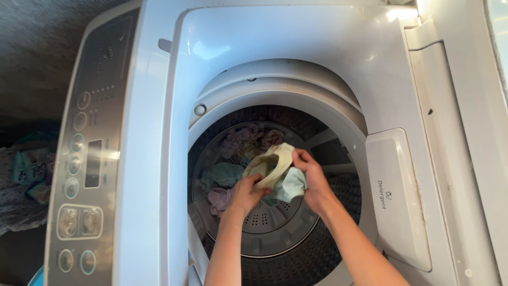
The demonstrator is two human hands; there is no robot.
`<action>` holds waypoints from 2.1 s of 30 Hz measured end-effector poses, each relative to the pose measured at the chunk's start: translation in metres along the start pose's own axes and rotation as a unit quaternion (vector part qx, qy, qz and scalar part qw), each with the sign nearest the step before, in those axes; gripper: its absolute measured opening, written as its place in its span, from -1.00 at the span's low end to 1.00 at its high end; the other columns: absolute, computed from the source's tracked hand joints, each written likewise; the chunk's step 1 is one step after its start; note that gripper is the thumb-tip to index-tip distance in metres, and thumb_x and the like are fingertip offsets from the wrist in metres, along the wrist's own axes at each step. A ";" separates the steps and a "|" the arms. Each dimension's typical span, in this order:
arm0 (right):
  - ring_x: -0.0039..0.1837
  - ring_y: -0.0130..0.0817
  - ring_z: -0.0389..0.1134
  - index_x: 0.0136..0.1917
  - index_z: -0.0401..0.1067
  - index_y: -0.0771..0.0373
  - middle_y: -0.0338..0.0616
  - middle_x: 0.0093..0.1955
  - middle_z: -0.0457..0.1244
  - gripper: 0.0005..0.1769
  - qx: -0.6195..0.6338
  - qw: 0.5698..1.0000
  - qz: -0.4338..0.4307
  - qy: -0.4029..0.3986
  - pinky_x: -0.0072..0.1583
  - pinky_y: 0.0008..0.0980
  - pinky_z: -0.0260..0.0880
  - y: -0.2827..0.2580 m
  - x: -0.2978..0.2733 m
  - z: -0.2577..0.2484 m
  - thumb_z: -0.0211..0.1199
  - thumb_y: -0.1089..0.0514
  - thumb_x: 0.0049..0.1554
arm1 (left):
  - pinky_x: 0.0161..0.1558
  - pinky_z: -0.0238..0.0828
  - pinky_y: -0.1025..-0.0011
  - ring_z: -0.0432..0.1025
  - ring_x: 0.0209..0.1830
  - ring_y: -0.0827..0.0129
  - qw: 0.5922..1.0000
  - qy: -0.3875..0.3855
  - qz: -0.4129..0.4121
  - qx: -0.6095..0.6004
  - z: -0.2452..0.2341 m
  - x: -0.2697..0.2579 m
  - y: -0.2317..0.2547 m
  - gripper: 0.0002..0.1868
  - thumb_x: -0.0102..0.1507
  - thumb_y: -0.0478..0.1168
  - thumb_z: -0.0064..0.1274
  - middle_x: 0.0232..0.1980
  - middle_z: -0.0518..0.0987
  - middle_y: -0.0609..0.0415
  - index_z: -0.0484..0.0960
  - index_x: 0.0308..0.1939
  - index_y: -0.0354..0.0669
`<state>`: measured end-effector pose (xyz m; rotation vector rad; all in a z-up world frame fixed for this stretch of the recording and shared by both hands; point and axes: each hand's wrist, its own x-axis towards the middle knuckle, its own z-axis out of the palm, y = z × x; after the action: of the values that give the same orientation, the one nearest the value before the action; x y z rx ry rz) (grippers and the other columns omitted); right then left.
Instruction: Transfer clothes from a basket into a washing machine, then hang wet clothes on a drying rack.
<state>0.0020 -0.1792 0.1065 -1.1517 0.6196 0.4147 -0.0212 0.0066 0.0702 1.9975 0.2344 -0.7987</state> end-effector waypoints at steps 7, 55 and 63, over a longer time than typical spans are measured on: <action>0.13 -0.26 0.41 0.23 0.42 0.20 -0.17 0.10 0.37 -0.62 0.133 0.990 0.049 0.020 0.20 -0.15 0.45 -0.038 -0.008 0.002 0.06 -0.05 0.28 | 0.23 0.36 0.21 0.46 0.24 0.08 0.998 0.019 -0.028 0.043 0.039 0.013 -0.092 -0.52 0.24 0.02 0.23 0.18 0.61 -0.07 0.63 0.21 -0.01; 0.32 -0.25 0.31 0.50 0.08 -0.15 -0.04 0.29 0.21 -0.06 -0.182 0.962 -0.014 -0.202 0.30 -0.19 0.36 -0.103 -0.088 0.026 0.44 0.32 -0.01 | -0.12 0.45 0.26 0.60 -0.11 0.03 0.935 0.224 0.241 -0.132 -0.033 -0.111 0.127 -0.81 0.36 -0.15 0.06 -0.13 0.68 -0.10 0.51 -0.05 -0.18; 0.09 -0.47 0.36 0.27 0.51 0.24 -0.27 0.02 0.41 -0.61 -0.127 0.975 -0.118 -0.135 0.18 -0.40 0.35 -0.153 -0.142 0.064 0.15 0.04 0.25 | -0.17 0.45 0.25 0.58 -0.16 0.01 0.922 0.263 0.243 -0.150 -0.058 -0.150 0.167 -0.81 0.40 -0.13 -0.01 -0.18 0.66 -0.11 0.48 -0.05 -0.18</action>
<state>0.0012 -0.1735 0.3248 -1.3668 0.1905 0.4450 -0.0339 -0.0133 0.3010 1.8243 0.1449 0.0984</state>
